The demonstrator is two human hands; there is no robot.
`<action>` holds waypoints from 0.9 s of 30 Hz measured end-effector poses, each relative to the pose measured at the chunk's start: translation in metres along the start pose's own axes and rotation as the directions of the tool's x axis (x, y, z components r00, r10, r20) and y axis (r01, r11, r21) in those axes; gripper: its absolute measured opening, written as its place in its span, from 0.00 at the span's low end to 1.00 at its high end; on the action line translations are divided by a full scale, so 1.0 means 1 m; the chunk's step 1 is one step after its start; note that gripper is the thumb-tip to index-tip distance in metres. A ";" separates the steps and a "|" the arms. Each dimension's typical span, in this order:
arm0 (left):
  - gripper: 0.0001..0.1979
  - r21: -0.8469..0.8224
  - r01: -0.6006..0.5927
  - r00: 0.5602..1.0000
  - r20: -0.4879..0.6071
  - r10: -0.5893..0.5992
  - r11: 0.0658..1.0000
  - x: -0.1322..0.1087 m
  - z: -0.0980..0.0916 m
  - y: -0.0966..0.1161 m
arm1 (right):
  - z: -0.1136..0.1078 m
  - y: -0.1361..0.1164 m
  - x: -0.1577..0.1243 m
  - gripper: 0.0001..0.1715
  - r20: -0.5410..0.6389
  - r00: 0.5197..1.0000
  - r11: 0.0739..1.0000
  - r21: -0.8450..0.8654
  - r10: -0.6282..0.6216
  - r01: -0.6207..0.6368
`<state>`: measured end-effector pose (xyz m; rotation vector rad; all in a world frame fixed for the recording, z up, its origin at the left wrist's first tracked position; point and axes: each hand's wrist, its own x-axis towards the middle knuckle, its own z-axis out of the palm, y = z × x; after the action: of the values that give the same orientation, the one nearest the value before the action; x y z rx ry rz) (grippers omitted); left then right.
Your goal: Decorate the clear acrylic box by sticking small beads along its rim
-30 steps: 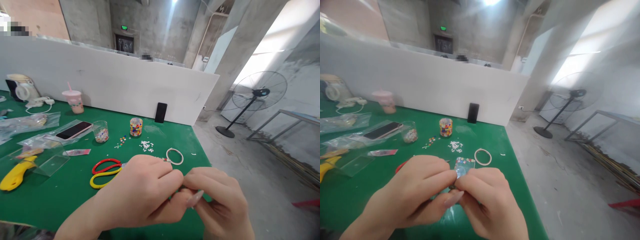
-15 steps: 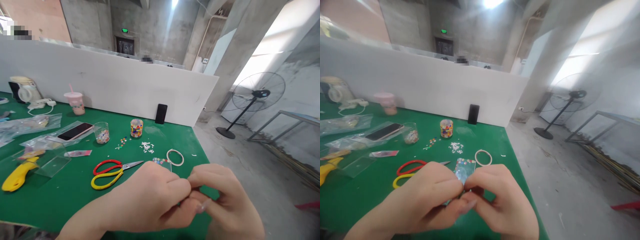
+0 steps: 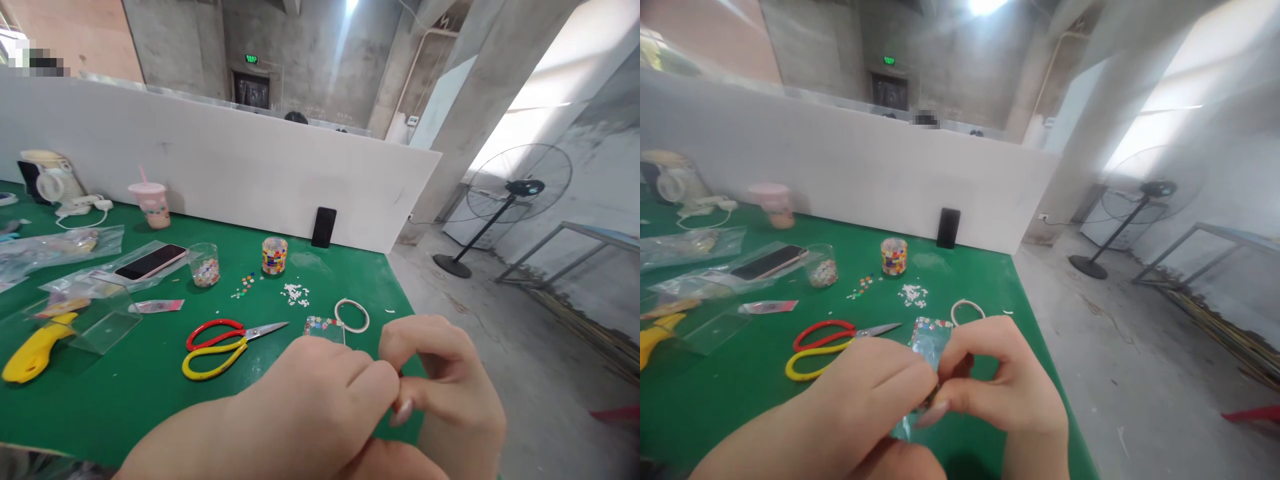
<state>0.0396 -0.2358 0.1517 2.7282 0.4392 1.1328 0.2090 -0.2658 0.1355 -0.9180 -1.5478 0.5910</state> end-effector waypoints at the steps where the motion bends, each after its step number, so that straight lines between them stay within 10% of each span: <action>1: 0.27 0.035 -0.025 0.999 -0.039 0.027 0.999 0.001 0.001 0.000 | -0.001 0.000 0.001 0.19 0.003 1.000 1.000 0.021 0.021 -0.021; 10: 0.24 0.176 -0.168 0.980 -0.080 0.184 0.970 0.003 -0.003 -0.005 | 0.001 0.024 0.023 0.26 0.236 0.970 0.953 0.279 0.055 -0.122; 13: 0.20 0.079 -0.232 0.973 0.031 0.230 0.970 -0.002 -0.008 -0.008 | 0.007 0.030 0.027 0.32 0.538 0.841 0.886 0.359 0.061 -0.295; 21: 0.21 -0.033 -0.294 0.947 0.123 0.296 0.955 -0.008 -0.010 -0.009 | 0.003 0.021 0.028 0.35 0.730 0.660 0.830 0.251 0.176 -0.499; 27: 0.18 -0.086 -0.206 0.969 0.119 0.215 0.975 -0.007 -0.016 -0.008 | 0.011 0.032 0.022 0.38 0.712 0.702 0.705 0.483 0.030 -0.520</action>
<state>0.0213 -0.2304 0.1564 2.8125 0.0894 0.9882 0.2058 -0.2283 0.1206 -0.3866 -1.5960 1.7502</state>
